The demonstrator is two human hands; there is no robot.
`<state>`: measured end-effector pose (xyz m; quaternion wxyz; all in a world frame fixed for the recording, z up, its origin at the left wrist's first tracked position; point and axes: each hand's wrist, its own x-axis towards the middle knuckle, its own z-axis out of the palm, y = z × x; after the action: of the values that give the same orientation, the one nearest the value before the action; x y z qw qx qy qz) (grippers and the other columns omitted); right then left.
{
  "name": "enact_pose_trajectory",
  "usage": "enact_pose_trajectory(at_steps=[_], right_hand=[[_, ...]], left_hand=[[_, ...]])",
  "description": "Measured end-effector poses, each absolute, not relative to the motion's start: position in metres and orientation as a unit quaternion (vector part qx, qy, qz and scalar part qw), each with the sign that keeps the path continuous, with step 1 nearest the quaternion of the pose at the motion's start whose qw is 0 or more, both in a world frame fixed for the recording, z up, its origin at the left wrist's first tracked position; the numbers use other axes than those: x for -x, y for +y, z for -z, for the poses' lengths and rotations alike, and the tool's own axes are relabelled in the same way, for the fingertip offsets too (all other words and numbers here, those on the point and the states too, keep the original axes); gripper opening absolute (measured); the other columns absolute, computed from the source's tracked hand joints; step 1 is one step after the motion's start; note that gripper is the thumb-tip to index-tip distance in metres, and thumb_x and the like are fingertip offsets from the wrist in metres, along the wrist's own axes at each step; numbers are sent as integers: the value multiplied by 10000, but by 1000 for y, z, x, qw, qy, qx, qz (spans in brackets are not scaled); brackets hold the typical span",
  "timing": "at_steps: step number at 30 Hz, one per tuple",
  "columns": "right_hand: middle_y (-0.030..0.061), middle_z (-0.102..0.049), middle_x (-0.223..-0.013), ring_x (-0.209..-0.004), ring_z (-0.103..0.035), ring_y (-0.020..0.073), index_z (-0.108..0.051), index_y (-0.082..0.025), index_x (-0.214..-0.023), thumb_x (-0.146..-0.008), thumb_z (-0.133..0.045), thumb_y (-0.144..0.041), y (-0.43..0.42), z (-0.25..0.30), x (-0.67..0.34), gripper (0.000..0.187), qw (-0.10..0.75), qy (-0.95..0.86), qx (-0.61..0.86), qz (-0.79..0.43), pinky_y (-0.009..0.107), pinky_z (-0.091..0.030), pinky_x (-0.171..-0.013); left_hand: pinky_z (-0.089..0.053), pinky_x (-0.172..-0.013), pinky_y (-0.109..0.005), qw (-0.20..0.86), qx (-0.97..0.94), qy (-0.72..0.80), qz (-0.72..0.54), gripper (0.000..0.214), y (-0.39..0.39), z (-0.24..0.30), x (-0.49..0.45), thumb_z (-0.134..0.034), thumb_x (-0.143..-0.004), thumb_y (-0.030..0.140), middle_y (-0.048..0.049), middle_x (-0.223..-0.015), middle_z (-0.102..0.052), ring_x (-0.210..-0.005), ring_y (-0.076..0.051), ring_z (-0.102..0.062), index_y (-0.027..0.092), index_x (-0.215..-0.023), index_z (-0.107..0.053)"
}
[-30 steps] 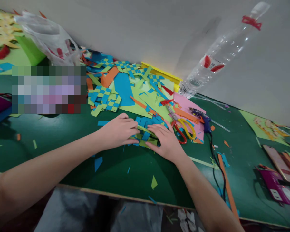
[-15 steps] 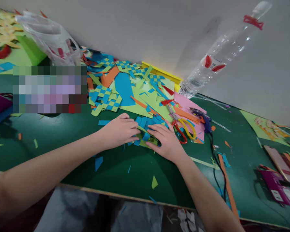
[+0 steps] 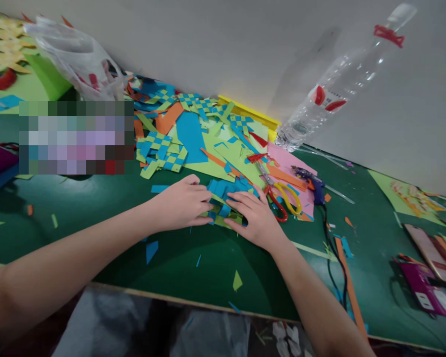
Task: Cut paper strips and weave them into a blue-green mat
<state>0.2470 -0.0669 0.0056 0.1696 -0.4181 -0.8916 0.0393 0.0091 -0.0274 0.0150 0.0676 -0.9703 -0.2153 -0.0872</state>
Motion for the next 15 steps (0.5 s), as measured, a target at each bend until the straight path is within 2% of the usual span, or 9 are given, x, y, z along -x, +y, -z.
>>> enact_pose_trajectory(at_steps=[10, 15], right_hand=[[64, -631, -1274, -1203, -541, 228, -624, -193, -1154, -911, -527, -451, -67, -5, -247, 367, 168, -892, 418, -36, 517, -87, -1179], [64, -624, -1284, -1211, -534, 231, -617, -190, -1168, -914, -521, -449, -67, -5, -247, 376, 166, -892, 419, -40, 518, -79, -1180]], left_hand=[[-281, -764, -345, 90, 969, -208, 102, 273, -27, -14, -10, -567, -889, 430, -21, -807, -631, -742, -170, -555, 181, -923, -675], [-274, -736, -346, 99, 965, -219, 101, 180, -26, -12, -11, -550, -915, 322, -7, -785, -608, -738, -164, -556, 201, -916, -683]])
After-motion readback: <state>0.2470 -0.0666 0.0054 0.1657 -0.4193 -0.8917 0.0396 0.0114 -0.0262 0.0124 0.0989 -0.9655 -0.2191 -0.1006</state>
